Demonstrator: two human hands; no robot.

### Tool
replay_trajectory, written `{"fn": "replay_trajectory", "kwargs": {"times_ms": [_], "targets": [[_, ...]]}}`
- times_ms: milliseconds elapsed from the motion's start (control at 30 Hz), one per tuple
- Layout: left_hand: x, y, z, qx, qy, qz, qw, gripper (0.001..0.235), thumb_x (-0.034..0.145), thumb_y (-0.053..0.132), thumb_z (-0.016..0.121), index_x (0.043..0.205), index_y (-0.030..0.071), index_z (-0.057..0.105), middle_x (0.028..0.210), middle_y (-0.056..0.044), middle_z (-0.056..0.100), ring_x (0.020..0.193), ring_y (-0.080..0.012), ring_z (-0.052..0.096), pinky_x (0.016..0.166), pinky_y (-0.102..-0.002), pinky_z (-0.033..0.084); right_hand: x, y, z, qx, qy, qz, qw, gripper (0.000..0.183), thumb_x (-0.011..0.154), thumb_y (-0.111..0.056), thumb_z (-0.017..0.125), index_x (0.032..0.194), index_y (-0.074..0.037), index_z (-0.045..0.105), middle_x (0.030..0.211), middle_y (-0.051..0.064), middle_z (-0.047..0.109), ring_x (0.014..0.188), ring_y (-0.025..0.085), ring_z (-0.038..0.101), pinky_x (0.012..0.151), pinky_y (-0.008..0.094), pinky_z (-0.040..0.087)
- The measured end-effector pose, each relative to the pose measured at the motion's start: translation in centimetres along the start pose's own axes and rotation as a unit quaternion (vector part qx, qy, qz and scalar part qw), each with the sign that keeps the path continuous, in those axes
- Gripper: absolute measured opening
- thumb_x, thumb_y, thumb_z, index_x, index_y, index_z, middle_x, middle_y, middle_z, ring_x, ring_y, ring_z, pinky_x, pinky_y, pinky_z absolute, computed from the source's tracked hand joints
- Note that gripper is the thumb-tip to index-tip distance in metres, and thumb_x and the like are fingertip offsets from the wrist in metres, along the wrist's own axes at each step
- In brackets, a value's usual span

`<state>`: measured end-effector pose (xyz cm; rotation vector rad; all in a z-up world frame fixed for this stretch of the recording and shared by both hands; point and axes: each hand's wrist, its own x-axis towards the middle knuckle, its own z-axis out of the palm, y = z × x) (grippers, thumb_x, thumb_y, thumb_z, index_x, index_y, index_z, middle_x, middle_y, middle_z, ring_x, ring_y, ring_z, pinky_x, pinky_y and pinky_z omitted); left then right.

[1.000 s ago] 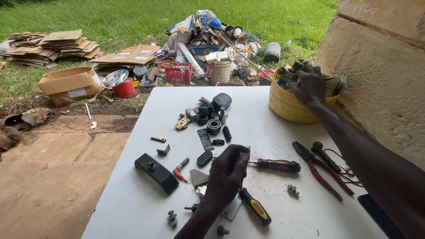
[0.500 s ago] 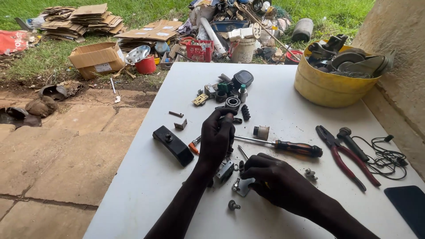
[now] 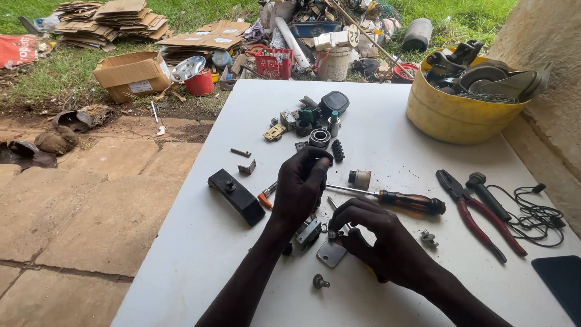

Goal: Disassembling and inspecting small mechanical components on a workbench using hand tools.

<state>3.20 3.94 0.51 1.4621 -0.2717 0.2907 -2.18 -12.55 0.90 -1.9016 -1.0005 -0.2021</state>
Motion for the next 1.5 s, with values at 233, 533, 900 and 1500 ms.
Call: {"fn": "replay_trajectory", "kwargs": {"times_ms": [233,533,900,1500], "targets": [[-1.0,0.6,0.5,0.096,-0.235,0.044,0.966,0.01,0.091,0.019,0.064,0.094,0.01,0.069,0.09,0.001,0.069,0.085,-0.0094,0.062,0.068,-0.026,0.049,-1.0,3.4,-2.6,-0.033,0.159,0.193,0.968,0.008,0.08,-0.012,0.076,0.087,-0.01,0.072,0.078,-0.001,0.075,0.074,0.008,0.066,0.072,0.025,0.055],[-1.6,-0.1,1.9,0.074,-0.217,0.022,0.973,0.012,0.094,0.015,0.062,0.096,0.008,0.071,0.08,0.0,0.068,0.068,-0.0095,0.063,0.059,-0.023,0.054,-1.1,3.2,-3.0,-0.044,0.177,0.134,0.974,0.015,0.08,-0.003,0.074,0.093,-0.008,0.07,0.083,0.002,0.076,0.076,0.011,0.072,0.076,0.024,0.061],[-1.7,0.5,2.2,0.035,-0.168,-0.032,0.985,0.012,0.092,0.015,0.065,0.093,0.004,0.07,0.076,-0.003,0.068,0.061,-0.0114,0.063,0.056,-0.025,0.055,-1.3,3.4,-3.7,0.042,0.205,0.221,0.952,0.013,0.077,-0.011,0.078,0.088,-0.004,0.075,0.079,0.006,0.079,0.071,0.013,0.073,0.069,0.024,0.061],[-2.2,0.6,2.8,0.028,-0.148,0.018,0.988,0.013,0.087,0.002,0.064,0.099,0.006,0.065,0.087,-0.004,0.071,0.071,-0.012,0.07,0.059,-0.023,0.06,-1.6,3.7,-3.5,0.063,0.187,0.179,0.964,0.016,0.081,-0.009,0.075,0.095,-0.003,0.074,0.086,0.006,0.078,0.078,0.014,0.074,0.072,0.024,0.061]]}}
